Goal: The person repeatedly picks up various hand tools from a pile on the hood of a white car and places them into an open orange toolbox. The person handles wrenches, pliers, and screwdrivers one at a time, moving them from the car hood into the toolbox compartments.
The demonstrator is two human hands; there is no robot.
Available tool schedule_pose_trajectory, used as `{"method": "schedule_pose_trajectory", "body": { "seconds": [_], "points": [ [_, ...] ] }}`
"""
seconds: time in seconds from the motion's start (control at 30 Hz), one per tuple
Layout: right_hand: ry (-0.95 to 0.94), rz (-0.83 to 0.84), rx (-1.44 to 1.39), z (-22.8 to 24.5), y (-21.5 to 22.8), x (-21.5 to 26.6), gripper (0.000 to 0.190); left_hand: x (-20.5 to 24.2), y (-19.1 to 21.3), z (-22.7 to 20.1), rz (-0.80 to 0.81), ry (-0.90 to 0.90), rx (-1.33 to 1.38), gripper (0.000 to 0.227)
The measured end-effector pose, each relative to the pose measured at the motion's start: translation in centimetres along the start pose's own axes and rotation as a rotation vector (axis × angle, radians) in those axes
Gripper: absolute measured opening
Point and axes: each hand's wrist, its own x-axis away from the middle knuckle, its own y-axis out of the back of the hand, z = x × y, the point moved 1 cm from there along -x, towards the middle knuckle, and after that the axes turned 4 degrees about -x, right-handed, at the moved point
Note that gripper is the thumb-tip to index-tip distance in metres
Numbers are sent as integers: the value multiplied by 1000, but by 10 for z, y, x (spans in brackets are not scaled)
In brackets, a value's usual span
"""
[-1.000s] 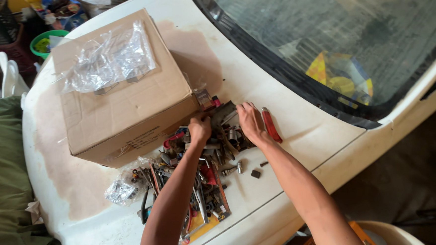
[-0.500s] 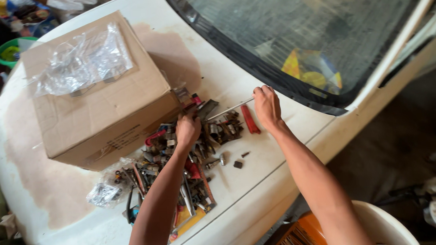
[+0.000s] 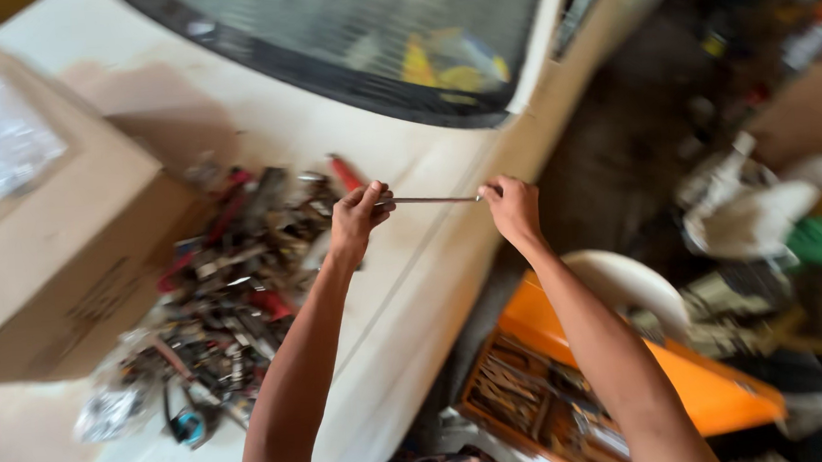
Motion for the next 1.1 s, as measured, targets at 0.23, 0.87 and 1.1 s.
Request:
{"method": "schedule_pose_trajectory", "body": {
  "seconds": [0.23,0.87,1.1],
  "points": [
    [-377,112,-131,-129,87,97,18,24,-135,83,377,161,120,38],
    [-916,81,-773,-240,177,325,29,202,-283,246,748,-251,-1169,26],
    [-703,596,-387,-247,158,349,37,221,-259,276,911,-210,-1539,17]
  ]
}}
